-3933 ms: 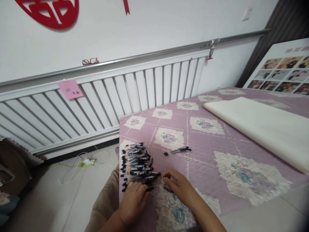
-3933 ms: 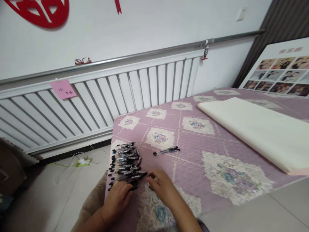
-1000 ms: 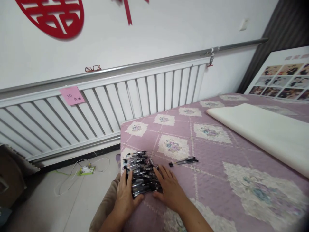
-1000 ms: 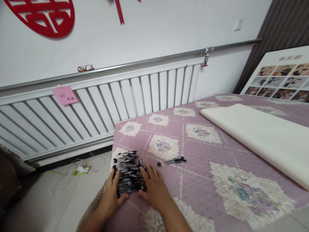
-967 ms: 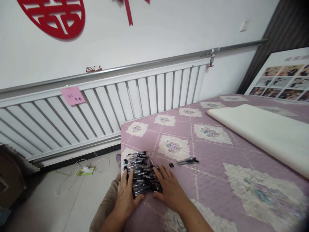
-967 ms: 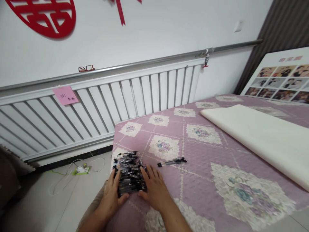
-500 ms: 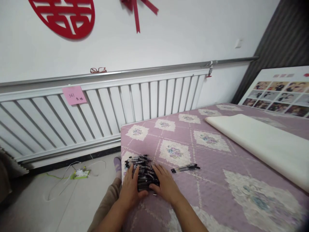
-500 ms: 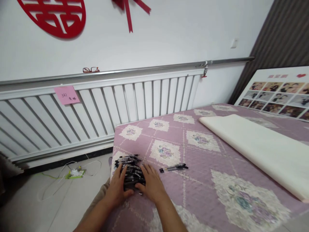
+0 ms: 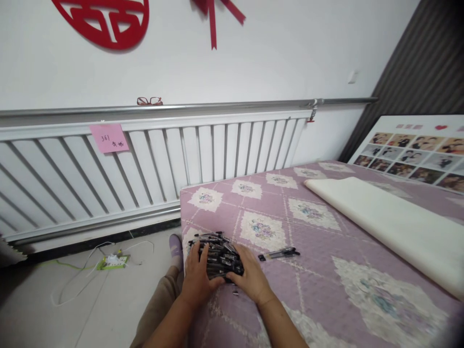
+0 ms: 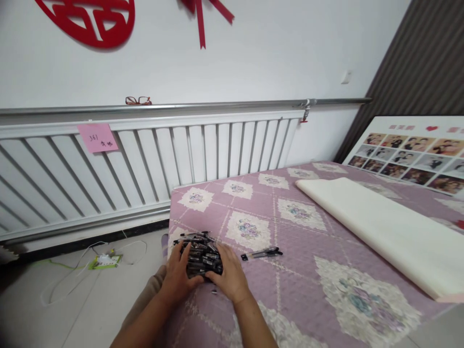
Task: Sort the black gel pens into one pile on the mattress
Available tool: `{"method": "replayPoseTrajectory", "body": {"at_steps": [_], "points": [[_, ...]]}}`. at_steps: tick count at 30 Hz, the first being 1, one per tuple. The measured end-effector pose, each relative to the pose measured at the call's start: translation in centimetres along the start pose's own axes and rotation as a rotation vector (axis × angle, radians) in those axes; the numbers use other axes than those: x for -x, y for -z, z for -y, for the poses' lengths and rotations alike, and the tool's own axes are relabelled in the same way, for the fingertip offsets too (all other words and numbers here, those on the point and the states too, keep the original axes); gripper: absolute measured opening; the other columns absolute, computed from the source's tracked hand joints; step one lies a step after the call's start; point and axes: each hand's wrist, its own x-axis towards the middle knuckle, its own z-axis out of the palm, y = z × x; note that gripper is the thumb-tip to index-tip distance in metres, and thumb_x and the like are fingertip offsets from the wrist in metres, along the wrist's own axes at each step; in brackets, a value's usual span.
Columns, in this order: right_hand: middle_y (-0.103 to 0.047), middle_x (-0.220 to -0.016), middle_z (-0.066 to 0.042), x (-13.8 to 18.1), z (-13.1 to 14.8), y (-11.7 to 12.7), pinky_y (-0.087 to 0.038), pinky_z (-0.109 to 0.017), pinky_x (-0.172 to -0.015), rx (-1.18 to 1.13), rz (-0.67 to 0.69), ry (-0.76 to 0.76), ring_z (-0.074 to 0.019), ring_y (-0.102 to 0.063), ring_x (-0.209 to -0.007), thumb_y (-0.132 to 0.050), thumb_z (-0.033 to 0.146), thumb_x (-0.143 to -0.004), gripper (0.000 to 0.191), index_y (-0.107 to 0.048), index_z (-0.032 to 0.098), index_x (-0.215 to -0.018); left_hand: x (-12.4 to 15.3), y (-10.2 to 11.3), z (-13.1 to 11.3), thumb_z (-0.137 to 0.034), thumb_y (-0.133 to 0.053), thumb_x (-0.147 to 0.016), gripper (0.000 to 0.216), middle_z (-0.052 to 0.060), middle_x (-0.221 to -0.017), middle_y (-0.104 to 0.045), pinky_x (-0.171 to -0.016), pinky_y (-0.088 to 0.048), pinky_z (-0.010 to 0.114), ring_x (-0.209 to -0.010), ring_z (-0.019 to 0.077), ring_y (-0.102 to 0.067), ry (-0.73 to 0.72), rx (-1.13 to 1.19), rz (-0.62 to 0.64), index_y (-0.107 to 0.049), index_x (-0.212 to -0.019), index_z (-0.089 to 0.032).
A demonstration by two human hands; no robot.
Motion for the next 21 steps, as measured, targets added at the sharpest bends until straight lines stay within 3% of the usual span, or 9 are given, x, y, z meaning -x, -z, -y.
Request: {"method": "replayPoseTrajectory", "body": {"at_steps": [5, 9, 12, 17, 21], "points": [[-0.044, -0.144, -0.013, 0.2, 0.1, -0.2, -0.026, -0.048, -0.113, 0.089, 0.015, 0.0, -0.0299, -0.035, -0.135, -0.069, 0.044, -0.073, 0.076, -0.042, 0.019, -0.14, -0.5, -0.5, 1.1, -0.049, -0.064, -0.075, 0.084, 0.018, -0.153, -0.017, -0.112, -0.02, 0.055, -0.141, 0.036, -0.016, 0.019, 0.042, -0.084, -0.03, -0.144, -0.015], [-0.039, -0.148, -0.014, 0.2, 0.4, -0.2, -0.024, -0.049, -0.114, 0.161, 0.064, -0.016, -0.0315, -0.029, -0.138, -0.065, 0.052, -0.076, 0.076, -0.043, 0.018, -0.14, -2.5, -1.1, 2.0, -0.045, -0.053, -0.086, 0.076, 0.021, -0.153, -0.016, -0.113, -0.02, 0.05, -0.143, 0.0321, -0.013, 0.178, 0.085, -0.164, -0.022, -0.145, -0.011], [-0.039, -0.149, -0.013, 0.1, 0.4, -0.3, -0.024, -0.05, -0.113, 0.193, 0.095, -0.037, -0.0318, -0.029, -0.139, -0.063, 0.056, -0.076, 0.077, -0.043, 0.019, -0.141, -3.9, -1.4, 2.3, -0.044, -0.05, -0.088, 0.072, 0.02, -0.151, -0.027, -0.113, -0.019, 0.05, -0.141, 0.0308, -0.02, 0.261, 0.105, -0.114, -0.021, -0.145, -0.011], [-0.042, -0.146, -0.012, -0.1, 0.0, -0.7, -0.026, -0.05, -0.112, 0.212, 0.084, -0.041, -0.0321, -0.033, -0.136, -0.062, 0.056, -0.077, 0.073, -0.046, 0.02, -0.139, -4.5, -1.9, 1.7, -0.044, -0.049, -0.088, 0.068, 0.015, -0.148, -0.037, -0.113, -0.021, 0.047, -0.137, 0.0275, -0.031, 0.15, 0.166, 0.023, -0.026, -0.144, -0.015], [-0.044, -0.145, -0.014, 0.0, -0.4, -0.9, -0.029, -0.051, -0.111, 0.195, 0.03, -0.015, -0.0325, -0.037, -0.134, -0.062, 0.054, -0.078, 0.071, -0.048, 0.019, -0.138, -4.4, -2.7, 1.4, -0.044, -0.048, -0.088, 0.065, 0.016, -0.147, -0.037, -0.113, -0.023, 0.046, -0.136, 0.028, -0.032, 0.109, 0.256, -0.01, -0.03, -0.142, -0.013]]}}
